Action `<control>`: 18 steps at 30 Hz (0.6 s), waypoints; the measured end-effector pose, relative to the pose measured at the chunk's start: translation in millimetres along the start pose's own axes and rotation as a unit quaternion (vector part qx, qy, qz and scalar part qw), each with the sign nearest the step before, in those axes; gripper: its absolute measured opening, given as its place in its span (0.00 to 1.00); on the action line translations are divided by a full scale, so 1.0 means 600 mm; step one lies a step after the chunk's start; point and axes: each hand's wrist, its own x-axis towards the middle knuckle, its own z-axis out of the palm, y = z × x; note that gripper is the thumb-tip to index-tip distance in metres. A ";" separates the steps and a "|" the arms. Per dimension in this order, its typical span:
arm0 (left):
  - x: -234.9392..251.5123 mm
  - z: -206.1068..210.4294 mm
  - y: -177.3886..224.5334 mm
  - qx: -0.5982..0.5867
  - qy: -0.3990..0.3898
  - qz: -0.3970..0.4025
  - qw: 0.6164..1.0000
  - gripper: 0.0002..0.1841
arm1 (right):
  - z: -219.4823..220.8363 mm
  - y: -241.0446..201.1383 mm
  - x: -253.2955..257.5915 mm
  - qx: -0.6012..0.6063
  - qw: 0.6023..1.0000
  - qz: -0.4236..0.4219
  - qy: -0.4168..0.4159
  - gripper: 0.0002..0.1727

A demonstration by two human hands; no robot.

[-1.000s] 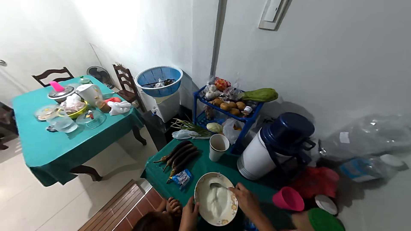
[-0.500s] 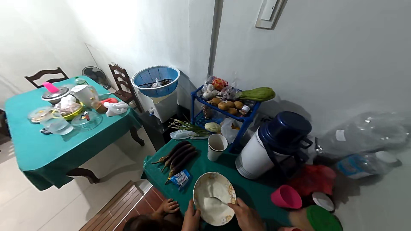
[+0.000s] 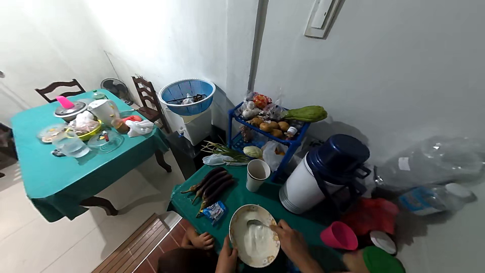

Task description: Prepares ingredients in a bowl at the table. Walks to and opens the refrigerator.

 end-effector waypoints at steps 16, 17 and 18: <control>-0.001 0.004 0.001 -0.016 -0.001 -0.021 1.000 0.29 | -0.050 -0.028 -0.064 -0.060 0.988 0.059 -0.129 0.22; -0.002 0.003 0.001 -0.014 -0.002 -0.021 1.000 0.29 | -0.048 -0.031 -0.072 -0.053 0.987 0.056 -0.138 0.21; -0.002 0.003 0.001 -0.013 -0.002 -0.022 1.000 0.29 | -0.046 -0.035 -0.079 -0.046 0.987 0.053 -0.147 0.21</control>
